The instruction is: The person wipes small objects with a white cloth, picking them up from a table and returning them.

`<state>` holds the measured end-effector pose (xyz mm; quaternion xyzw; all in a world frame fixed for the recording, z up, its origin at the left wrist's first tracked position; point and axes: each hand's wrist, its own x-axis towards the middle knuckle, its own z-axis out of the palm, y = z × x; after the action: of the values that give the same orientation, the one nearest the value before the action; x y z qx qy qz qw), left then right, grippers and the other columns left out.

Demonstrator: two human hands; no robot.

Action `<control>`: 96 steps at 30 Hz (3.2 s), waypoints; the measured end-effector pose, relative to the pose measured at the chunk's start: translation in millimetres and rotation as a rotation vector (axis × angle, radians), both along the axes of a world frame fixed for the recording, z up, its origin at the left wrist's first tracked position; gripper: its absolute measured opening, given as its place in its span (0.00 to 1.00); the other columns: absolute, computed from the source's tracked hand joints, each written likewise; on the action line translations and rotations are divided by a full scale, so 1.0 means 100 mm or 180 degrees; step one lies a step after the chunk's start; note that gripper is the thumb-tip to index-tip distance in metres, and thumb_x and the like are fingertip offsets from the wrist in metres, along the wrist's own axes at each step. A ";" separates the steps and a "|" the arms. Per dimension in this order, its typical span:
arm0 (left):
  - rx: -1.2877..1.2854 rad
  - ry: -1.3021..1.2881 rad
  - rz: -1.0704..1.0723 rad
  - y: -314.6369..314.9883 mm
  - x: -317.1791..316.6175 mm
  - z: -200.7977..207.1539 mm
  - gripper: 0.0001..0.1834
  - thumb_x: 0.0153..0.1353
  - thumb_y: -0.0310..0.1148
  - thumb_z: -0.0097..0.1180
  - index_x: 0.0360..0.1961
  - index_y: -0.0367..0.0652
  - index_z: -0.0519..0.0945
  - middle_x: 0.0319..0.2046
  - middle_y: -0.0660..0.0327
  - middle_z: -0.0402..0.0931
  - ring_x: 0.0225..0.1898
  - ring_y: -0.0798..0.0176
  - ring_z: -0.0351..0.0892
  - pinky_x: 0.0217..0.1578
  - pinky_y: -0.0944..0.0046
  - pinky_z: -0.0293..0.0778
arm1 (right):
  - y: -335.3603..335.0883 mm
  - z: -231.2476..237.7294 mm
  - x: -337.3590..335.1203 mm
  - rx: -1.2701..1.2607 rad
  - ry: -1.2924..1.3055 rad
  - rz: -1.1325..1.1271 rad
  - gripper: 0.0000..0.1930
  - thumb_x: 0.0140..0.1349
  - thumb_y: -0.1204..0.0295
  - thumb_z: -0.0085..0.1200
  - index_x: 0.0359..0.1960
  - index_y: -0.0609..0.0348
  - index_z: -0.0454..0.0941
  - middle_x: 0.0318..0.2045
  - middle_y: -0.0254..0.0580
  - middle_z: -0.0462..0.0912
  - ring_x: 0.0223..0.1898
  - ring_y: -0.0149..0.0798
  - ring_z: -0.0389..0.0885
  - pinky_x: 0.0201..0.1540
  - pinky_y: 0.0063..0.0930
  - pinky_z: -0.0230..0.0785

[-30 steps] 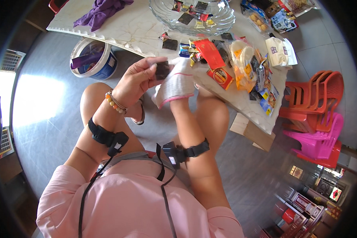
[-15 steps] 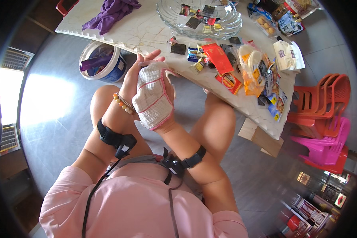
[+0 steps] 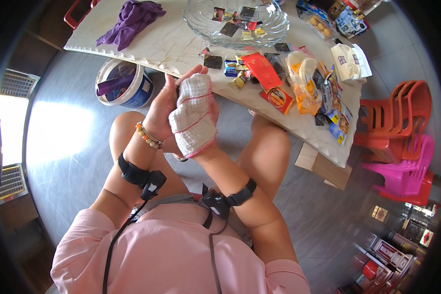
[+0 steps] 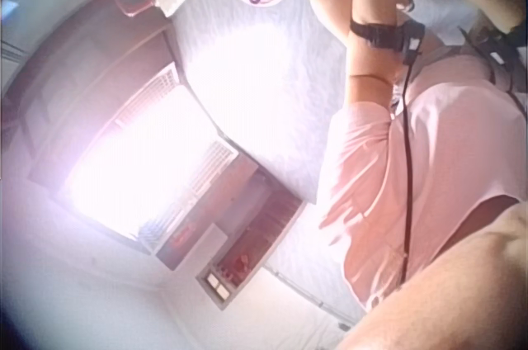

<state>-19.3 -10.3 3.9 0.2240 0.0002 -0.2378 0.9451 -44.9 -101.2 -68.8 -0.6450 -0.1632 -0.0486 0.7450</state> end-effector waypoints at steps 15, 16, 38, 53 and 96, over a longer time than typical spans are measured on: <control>0.1228 0.0060 0.1184 0.34 0.22 -0.05 0.28 0.64 0.48 0.27 0.52 0.36 0.64 0.53 0.53 0.63 0.54 0.54 0.62 0.51 0.58 0.62 | 0.05 0.01 -0.11 -0.0256 0.0356 0.0949 0.19 0.60 0.58 0.37 0.50 0.53 0.62 0.43 0.39 0.70 0.47 0.35 0.67 0.52 0.32 0.56; 0.1427 0.0150 0.1317 0.36 0.25 -0.03 0.27 0.64 0.48 0.28 0.51 0.36 0.64 0.53 0.53 0.64 0.53 0.55 0.64 0.49 0.59 0.64 | 0.04 0.02 -0.09 -0.0184 0.0504 0.0902 0.18 0.58 0.61 0.39 0.47 0.54 0.63 0.41 0.39 0.71 0.44 0.36 0.68 0.49 0.32 0.58; 0.4853 -0.0879 0.2227 0.43 1.15 -0.26 0.17 0.49 0.32 0.54 0.43 0.44 0.74 0.41 0.55 0.72 0.40 0.61 0.69 0.41 0.63 0.66 | -0.10 0.06 -0.02 0.0089 0.0217 0.0484 0.20 0.65 0.65 0.32 0.54 0.65 0.58 0.50 0.45 0.67 0.51 0.34 0.67 0.54 0.27 0.58; 0.7500 -0.3025 -0.0415 -0.55 1.81 0.44 0.34 0.42 0.47 0.59 0.50 0.43 0.66 0.43 0.50 0.72 0.46 0.49 0.70 0.47 0.57 0.65 | -0.36 0.53 0.00 -0.2450 -0.0576 0.0006 0.22 0.47 0.75 0.46 0.48 0.65 0.63 0.43 0.53 0.68 0.46 0.51 0.67 0.49 0.35 0.60; 0.2932 -0.1162 -0.0166 0.01 -0.49 0.32 0.20 0.56 0.21 0.46 0.52 0.35 0.64 0.42 0.61 0.72 0.41 0.71 0.71 0.40 0.72 0.71 | -0.37 0.01 -0.02 -0.1940 -0.1247 -0.1129 0.22 0.42 0.65 0.54 0.42 0.54 0.70 0.36 0.42 0.74 0.39 0.46 0.72 0.44 0.41 0.61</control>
<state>-68.8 -8.9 35.9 0.6563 -0.0658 -0.1935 0.7263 -46.7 -138.0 -67.5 -0.8330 -0.1953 -0.2479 0.4544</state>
